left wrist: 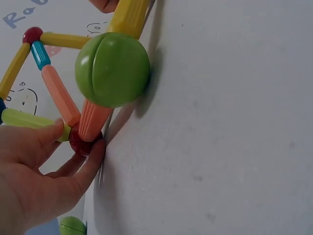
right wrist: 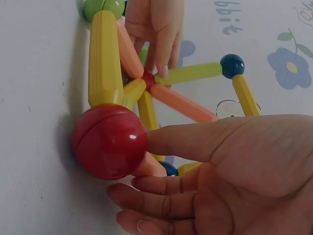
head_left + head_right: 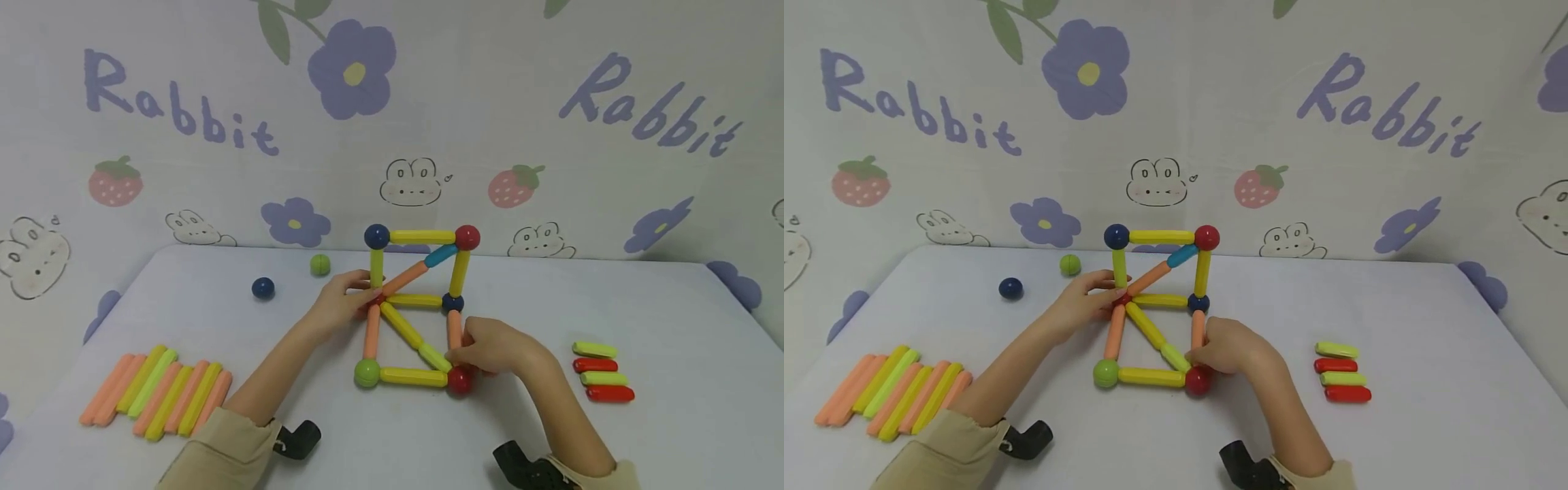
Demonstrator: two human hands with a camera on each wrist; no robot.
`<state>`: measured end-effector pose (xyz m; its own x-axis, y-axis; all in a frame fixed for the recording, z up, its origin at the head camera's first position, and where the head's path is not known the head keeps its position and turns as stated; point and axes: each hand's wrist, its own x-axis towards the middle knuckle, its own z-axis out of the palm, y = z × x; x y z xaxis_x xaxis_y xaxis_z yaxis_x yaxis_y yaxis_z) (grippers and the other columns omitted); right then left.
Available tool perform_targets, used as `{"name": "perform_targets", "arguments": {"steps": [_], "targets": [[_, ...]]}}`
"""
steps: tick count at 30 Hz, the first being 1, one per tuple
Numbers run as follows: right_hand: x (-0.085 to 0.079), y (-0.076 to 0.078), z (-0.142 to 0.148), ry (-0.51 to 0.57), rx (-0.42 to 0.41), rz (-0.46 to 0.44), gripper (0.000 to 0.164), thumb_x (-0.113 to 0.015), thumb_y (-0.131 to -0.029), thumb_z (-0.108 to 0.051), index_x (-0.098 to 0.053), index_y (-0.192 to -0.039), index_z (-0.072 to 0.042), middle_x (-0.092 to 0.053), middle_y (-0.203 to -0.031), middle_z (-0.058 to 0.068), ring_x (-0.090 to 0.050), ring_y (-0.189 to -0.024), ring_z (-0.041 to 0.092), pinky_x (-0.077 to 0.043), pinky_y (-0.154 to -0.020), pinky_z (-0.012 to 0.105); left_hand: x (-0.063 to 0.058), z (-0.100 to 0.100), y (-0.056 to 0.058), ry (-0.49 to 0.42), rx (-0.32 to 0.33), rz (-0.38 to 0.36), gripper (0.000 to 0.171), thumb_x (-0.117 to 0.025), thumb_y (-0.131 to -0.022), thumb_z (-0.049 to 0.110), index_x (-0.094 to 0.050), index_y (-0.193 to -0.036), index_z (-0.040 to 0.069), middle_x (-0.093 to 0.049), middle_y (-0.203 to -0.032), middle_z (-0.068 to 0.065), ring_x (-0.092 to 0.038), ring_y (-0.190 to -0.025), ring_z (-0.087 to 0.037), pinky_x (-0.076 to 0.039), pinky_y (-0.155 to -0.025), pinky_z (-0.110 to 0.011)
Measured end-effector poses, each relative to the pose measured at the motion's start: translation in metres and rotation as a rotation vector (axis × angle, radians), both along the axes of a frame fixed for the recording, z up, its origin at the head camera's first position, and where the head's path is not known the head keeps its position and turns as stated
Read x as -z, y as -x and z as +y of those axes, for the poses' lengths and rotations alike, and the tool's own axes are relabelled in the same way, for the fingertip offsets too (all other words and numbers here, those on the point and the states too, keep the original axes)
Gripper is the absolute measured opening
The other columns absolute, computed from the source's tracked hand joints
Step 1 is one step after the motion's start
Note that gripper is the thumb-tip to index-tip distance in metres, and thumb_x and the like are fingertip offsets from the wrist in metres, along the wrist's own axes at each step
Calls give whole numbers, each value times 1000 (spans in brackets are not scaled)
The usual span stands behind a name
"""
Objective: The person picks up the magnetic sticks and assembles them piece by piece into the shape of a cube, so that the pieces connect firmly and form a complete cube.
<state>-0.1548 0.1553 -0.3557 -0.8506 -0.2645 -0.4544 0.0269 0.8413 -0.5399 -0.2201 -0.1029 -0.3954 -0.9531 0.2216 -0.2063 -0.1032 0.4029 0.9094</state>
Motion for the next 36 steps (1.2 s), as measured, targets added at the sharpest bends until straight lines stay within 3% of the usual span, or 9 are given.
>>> {"name": "perform_targets", "arguments": {"steps": [4,8,13,20,24,28,31,36], "targets": [[-1,0,0,11,-1,-12,26,-75,-97,-24,-59,-100,-3,-59,-81,6,-57,-72,20,-49,-64,26,0,0,0,17,-3,7,42,-62,-108,15,-57,-148,3,-55,-151,-24,-68,-121,-32,-60,-99,-37],[0,1,3,10,2,-9,29,-74,-98,-26,-61,-105,-2,-60,-82,7,-58,-74,20,-52,-65,27,-2,-9,-12,61,-6,55,48,-63,-107,14,-53,-152,4,-57,-148,-24,-71,-116,-33,-60,-99,-39],[7,7,8,54,53,44,36,-71,-100,-28,-60,-119,1,-62,-85,8,-58,-75,20,-51,-66,28,-12,-35,-45,105,-32,114,47,-62,-107,15,-55,-152,6,-61,-143,-23,-75,-108,-31,-61,-98,-40],[23,18,11,200,183,144,42,-68,-103,-27,-52,-127,3,-66,-107,18,-63,-79,21,-56,-71,31,-26,-84,-100,229,-195,188,45,-67,-105,20,-59,-148,8,-65,-140,-20,-71,-113,-35,-62,-94,-43],[32,21,10,289,260,193,47,-67,-104,-25,-44,-136,2,-63,-124,26,-68,-86,26,-60,-79,35,-24,-112,-126,310,-296,204,47,-68,-105,21,-59,-149,8,-65,-141,-20,-69,-120,-36,-57,-103,-46],[44,24,8,370,281,250,55,-65,-105,-22,-40,-148,0,-55,-143,28,-67,-109,37,-62,-91,41,-18,-133,-146,399,-351,178,49,-69,-104,23,-58,-149,7,-64,-141,-21,-67,-125,-37,-58,-102,-41],[52,27,6,409,277,286,53,-64,-105,-21,-43,-151,-3,-52,-149,27,-64,-112,37,-60,-89,36,-13,-143,-155,421,-331,161,50,-70,-104,26,-58,-148,4,-65,-138,-22,-67,-126,-38,-60,-98,-36],[61,28,7,482,281,311,48,-63,-107,-20,-48,-149,-3,-52,-150,26,-65,-97,27,-54,-79,23,-3,-142,-159,366,-238,138,48,-75,-101,23,-64,-142,1,-69,-133,-20,-72,-116,-33,-63,-87,-30]]}}
